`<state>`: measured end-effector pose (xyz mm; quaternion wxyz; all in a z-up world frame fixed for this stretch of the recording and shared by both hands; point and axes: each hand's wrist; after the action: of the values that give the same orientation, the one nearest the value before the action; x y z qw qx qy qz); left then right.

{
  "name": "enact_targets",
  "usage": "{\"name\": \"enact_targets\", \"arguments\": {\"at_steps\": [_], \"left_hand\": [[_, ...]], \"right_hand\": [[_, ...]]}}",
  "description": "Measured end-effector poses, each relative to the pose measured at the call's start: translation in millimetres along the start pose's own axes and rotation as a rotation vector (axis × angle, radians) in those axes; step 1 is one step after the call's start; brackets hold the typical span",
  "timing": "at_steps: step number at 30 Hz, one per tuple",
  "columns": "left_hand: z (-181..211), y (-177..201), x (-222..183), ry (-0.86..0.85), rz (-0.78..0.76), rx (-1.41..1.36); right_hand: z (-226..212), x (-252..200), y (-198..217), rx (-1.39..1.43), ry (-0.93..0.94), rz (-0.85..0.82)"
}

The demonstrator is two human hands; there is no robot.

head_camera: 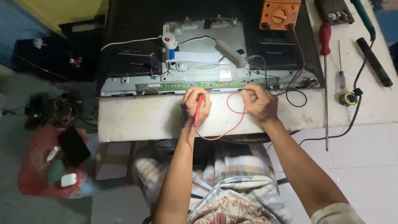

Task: Testing a circuit board with a multimeter and soldering components during an electronics repair task.

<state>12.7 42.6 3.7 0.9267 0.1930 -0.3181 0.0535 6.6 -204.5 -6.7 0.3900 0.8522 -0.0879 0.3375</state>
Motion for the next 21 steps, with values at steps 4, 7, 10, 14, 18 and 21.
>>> {"name": "enact_targets", "arguments": {"at_steps": [4,7,10,14,18,21], "left_hand": [[-0.6,2.7,-0.2,0.03,0.002,0.002],[12.0,4.1,4.9,-0.048,0.012,0.129],[3.0,2.0,3.2,0.009,0.042,0.011],[-5.2,-0.9,0.9,0.007,0.051,0.012],[-4.0,2.6,3.4,0.035,0.059,0.035],[-3.0,5.7,8.2,0.045,0.04,0.01]], "right_hand": [[-133.0,25.8,61.6,0.396,-0.005,-0.331],[-217.8,30.0,124.8,0.08,0.436,-0.752],[-223.3,32.3,132.2,0.119,0.382,-0.738],[-228.1,28.8,134.2,0.177,0.302,-0.713],[-225.8,25.6,136.4,0.25,0.233,-0.657],[-220.5,23.9,134.9,0.305,0.195,-0.618]]}}
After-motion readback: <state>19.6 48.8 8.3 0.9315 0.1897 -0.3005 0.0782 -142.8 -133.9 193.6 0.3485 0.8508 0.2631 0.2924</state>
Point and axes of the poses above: each hand's wrist, its own x-axis towards the middle knuckle, its own y-axis out of the back of the hand, z = x × y, and after that the axes turned 9 degrees about -z, right-handed
